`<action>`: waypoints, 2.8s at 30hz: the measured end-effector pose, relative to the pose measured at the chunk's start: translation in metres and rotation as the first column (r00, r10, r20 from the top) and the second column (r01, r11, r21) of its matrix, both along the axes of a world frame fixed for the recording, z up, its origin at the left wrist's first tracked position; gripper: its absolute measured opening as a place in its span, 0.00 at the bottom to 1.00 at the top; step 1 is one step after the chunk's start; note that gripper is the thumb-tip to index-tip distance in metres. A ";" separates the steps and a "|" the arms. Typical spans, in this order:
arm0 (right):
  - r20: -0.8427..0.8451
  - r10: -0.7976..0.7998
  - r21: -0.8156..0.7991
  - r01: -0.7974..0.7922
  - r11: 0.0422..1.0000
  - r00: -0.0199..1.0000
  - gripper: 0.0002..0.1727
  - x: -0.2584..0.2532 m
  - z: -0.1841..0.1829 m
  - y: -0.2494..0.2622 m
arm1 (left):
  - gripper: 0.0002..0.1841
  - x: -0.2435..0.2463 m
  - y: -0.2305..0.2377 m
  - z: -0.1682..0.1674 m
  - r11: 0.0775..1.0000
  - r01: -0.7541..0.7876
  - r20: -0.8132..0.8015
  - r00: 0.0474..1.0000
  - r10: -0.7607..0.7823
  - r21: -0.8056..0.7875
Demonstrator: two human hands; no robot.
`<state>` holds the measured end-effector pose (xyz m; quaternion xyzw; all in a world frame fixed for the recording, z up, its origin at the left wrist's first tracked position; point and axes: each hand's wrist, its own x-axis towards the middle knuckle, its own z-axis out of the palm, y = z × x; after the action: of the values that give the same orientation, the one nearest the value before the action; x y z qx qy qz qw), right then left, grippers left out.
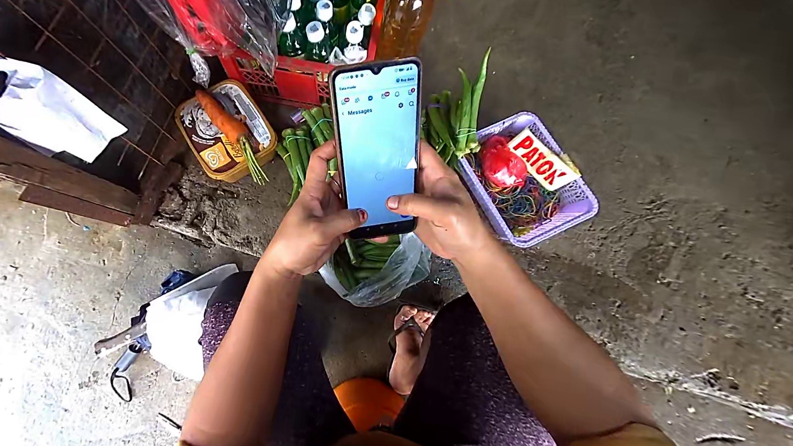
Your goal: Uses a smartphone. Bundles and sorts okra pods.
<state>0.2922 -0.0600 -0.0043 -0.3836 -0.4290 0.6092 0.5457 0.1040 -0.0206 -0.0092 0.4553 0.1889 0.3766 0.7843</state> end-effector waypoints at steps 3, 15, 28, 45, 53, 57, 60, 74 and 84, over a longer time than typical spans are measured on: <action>-0.013 -0.005 -0.005 0.004 1.000 1.000 0.39 0.000 -0.001 0.000 | 0.42 0.001 0.000 0.001 1.000 -0.009 -0.011 1.000 0.009 -0.012; -0.022 0.001 0.012 -0.001 1.000 1.000 0.37 0.002 -0.001 0.001 | 0.41 0.003 0.000 -0.001 1.000 -0.002 -0.002 1.000 0.002 -0.018; -0.039 0.014 -0.008 -0.014 1.000 0.999 0.36 0.004 -0.003 0.000 | 0.41 0.003 -0.001 -0.001 0.999 -0.013 0.000 1.000 0.013 -0.038; -0.044 0.027 -0.009 -0.027 1.000 0.999 0.37 0.004 0.000 0.000 | 0.43 0.003 -0.001 -0.001 0.999 -0.003 0.009 1.000 0.003 -0.041; 0.033 -0.011 -0.063 0.013 0.998 0.999 0.44 0.001 0.004 -0.001 | 0.42 0.002 -0.002 -0.001 0.999 0.000 0.006 1.000 0.001 -0.033; 0.040 -0.012 -0.041 0.014 0.999 0.999 0.41 0.001 0.001 0.000 | 0.44 0.002 -0.002 -0.001 1.000 -0.004 -0.008 1.000 0.004 -0.030; 0.041 -0.016 -0.029 0.017 0.999 0.999 0.38 0.001 0.001 0.000 | 0.44 0.002 -0.002 -0.001 1.000 -0.007 -0.009 1.000 0.007 -0.028; 0.030 -0.008 -0.031 0.009 0.999 1.000 0.42 0.002 -0.001 0.000 | 0.43 0.003 -0.002 -0.001 1.000 -0.003 -0.016 1.000 0.003 -0.023; 0.029 -0.018 -0.035 0.019 0.999 0.999 0.34 0.002 0.000 0.000 | 0.42 0.003 -0.003 -0.001 1.000 -0.008 -0.019 1.000 0.007 -0.029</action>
<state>0.2938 -0.0602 -0.0046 -0.4056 -0.4225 0.6061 0.5382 0.1070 -0.0235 -0.0098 0.4469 0.2034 0.3723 0.7876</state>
